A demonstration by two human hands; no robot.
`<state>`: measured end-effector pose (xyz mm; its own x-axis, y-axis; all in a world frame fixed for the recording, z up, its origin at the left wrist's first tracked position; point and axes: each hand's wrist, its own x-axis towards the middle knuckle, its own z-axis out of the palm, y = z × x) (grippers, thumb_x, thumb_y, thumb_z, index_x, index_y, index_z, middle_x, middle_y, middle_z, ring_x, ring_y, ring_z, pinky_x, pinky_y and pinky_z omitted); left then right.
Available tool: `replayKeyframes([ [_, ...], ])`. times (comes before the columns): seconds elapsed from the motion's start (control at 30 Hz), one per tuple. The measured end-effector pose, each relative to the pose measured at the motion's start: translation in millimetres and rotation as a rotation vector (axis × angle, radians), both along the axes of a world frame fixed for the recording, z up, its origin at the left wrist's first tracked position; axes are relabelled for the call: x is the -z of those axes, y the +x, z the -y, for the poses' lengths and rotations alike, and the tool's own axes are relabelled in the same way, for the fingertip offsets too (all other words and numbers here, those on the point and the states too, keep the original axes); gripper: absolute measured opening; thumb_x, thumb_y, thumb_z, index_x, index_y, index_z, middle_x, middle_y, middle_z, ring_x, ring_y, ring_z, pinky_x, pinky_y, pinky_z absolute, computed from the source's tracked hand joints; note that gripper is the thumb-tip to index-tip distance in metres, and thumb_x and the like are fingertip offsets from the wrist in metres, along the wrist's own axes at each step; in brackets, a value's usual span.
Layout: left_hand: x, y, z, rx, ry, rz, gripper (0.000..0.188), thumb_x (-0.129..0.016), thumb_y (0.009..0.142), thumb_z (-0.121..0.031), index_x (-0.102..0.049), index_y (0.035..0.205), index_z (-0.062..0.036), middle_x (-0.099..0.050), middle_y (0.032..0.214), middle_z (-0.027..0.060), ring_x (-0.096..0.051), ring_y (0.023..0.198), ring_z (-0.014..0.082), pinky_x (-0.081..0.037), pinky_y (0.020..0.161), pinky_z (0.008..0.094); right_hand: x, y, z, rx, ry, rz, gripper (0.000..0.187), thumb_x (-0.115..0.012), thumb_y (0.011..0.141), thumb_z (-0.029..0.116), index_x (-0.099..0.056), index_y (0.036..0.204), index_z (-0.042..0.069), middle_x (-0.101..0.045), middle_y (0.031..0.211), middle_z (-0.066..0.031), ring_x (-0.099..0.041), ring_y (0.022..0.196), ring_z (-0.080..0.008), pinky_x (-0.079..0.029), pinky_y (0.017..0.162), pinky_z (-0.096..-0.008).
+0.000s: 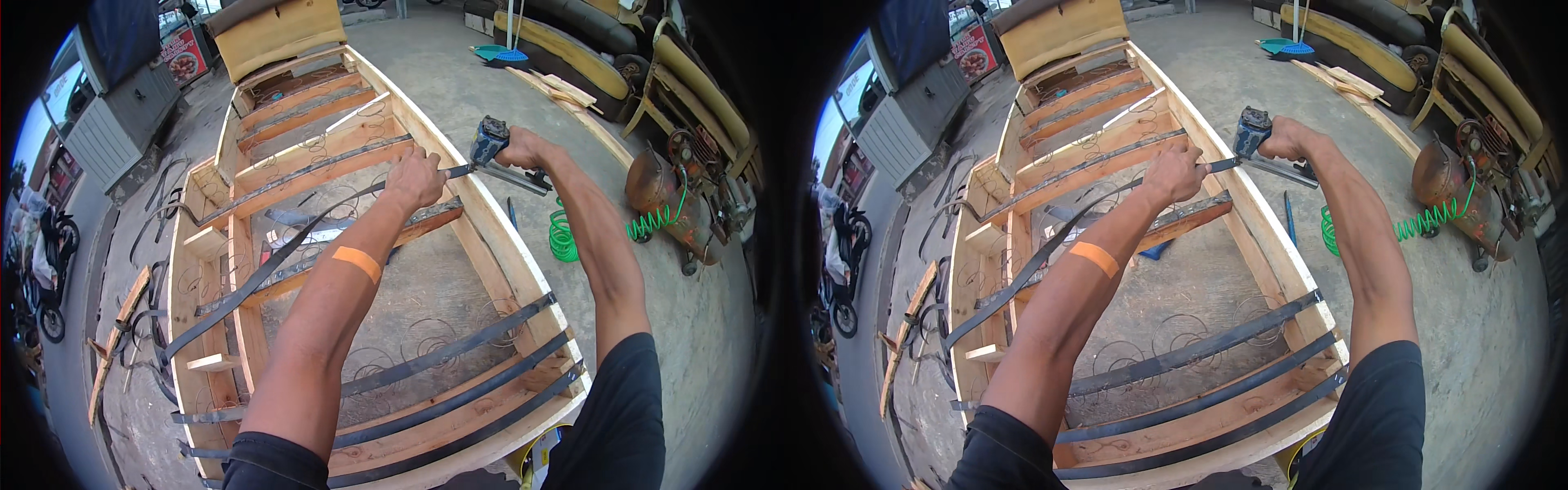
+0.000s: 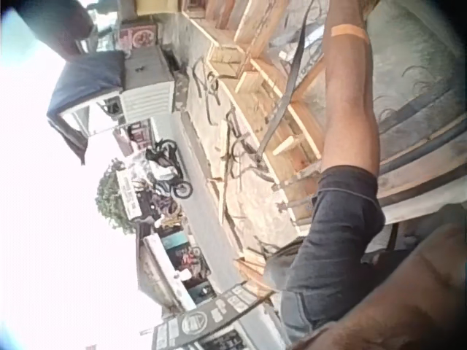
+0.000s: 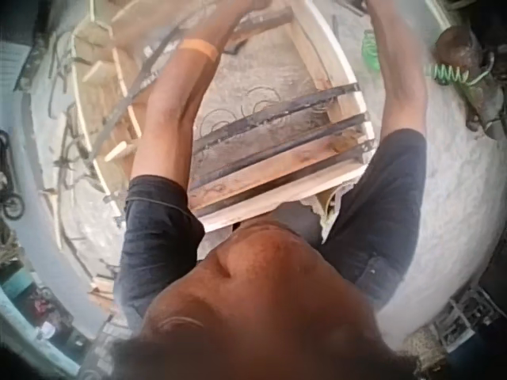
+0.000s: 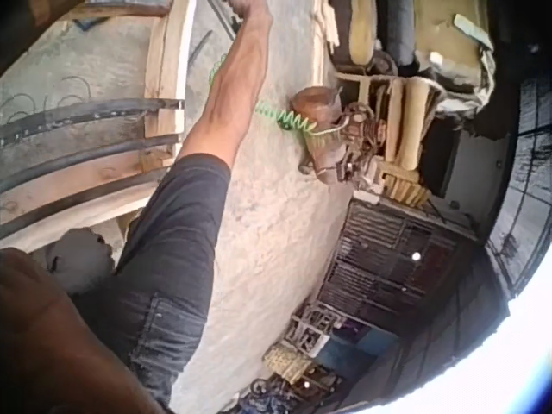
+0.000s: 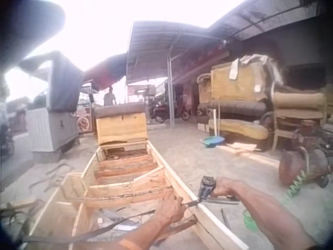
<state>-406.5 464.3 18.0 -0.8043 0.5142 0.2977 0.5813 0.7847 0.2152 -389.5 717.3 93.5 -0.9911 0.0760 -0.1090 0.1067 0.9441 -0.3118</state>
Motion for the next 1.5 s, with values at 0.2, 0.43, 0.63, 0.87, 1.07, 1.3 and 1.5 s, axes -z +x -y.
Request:
replayKeyframes([
  [0.2,-63.6,66.9,110.1,0.197,0.073,-0.233,0.034,-0.063,0.098,-0.026,-0.063,0.123,-0.0033,-0.06,0.122,0.0183,-0.054,0.121,0.0369,-0.042,0.106,0.0491,-0.1,22.4,-19.2,0.087,0.058,-0.156,0.038,-0.071,0.072,0.029,-0.073,0.085,-0.006,-0.072,0.08,-0.0222,-0.071,0.075,-0.0339,-0.054,0.068,-0.0443],
  [0.43,-35.0,146.2,426.9,-0.197,0.006,-0.03,0.039,-0.065,0.097,-0.025,-0.06,0.125,0.0012,-0.058,0.122,0.023,-0.052,0.121,0.0418,-0.042,0.107,0.049,34.7,109.0,43.6,0.111,0.297,-0.269,0.035,-0.071,0.076,0.03,-0.075,0.094,0.0,-0.072,0.089,-0.0277,-0.072,0.09,-0.0435,-0.056,0.081,-0.0508],
  [0.63,30.2,211.6,557.3,-0.232,0.091,0.19,0.054,-0.07,0.093,-0.034,-0.057,0.133,-0.0001,-0.058,0.126,0.0231,-0.048,0.129,0.0431,-0.039,0.109,0.0507,9.8,215.0,140.2,0.106,0.357,-0.181,0.031,-0.07,0.074,0.025,-0.077,0.1,0.01,-0.073,0.091,-0.0241,-0.071,0.088,-0.0431,-0.056,0.081,-0.0496],
  [0.87,44.2,204.8,579.4,-0.035,-0.06,0.229,0.046,-0.077,0.086,-0.029,-0.065,0.12,-0.0009,-0.071,0.1,0.0171,-0.061,0.111,0.0394,-0.039,0.104,0.0534,-4.9,250.5,265.7,-0.057,0.46,-0.114,0.042,-0.075,0.066,0.017,-0.074,0.108,0.013,-0.074,0.087,-0.0195,-0.071,0.083,-0.0403,-0.056,0.077,-0.0483],
  [1.07,-59.4,178.4,602.4,0.096,0.394,0.895,0.034,-0.076,0.093,-0.027,-0.068,0.113,-0.0007,-0.06,0.072,0.0034,-0.056,0.067,0.0119,-0.047,0.063,0.0318,-24.5,286.8,370.7,-0.111,0.475,-0.176,0.051,-0.078,0.064,0.016,-0.074,0.115,0.012,-0.075,0.094,-0.0179,-0.072,0.088,-0.0374,-0.057,0.079,-0.0459],
  [1.3,-39.6,148.4,670.9,0.04,-0.004,-0.299,0.042,-0.064,0.084,-0.004,-0.068,0.123,-0.017,-0.062,0.071,0.013,-0.07,0.065,0.0261,-0.052,0.054,0.0398,-44.6,324.9,471.4,-0.243,0.455,-0.233,0.051,-0.082,0.064,0.016,-0.073,0.113,0.009,-0.075,0.097,-0.0142,-0.072,0.088,-0.0357,-0.057,0.077,-0.045],
  [1.5,50.1,137.9,719.0,0.096,-0.018,-0.583,0.043,-0.063,0.082,-0.008,-0.069,0.124,-0.012,-0.045,0.066,0.0026,-0.053,0.054,0.0169,-0.046,0.05,0.0331,-67.9,349.1,519.9,-0.289,0.487,-0.218,0.047,-0.081,0.065,0.019,-0.072,0.109,0.007,-0.069,0.082,-0.014,-0.069,0.075,-0.0339,-0.053,0.068,-0.0421],
])
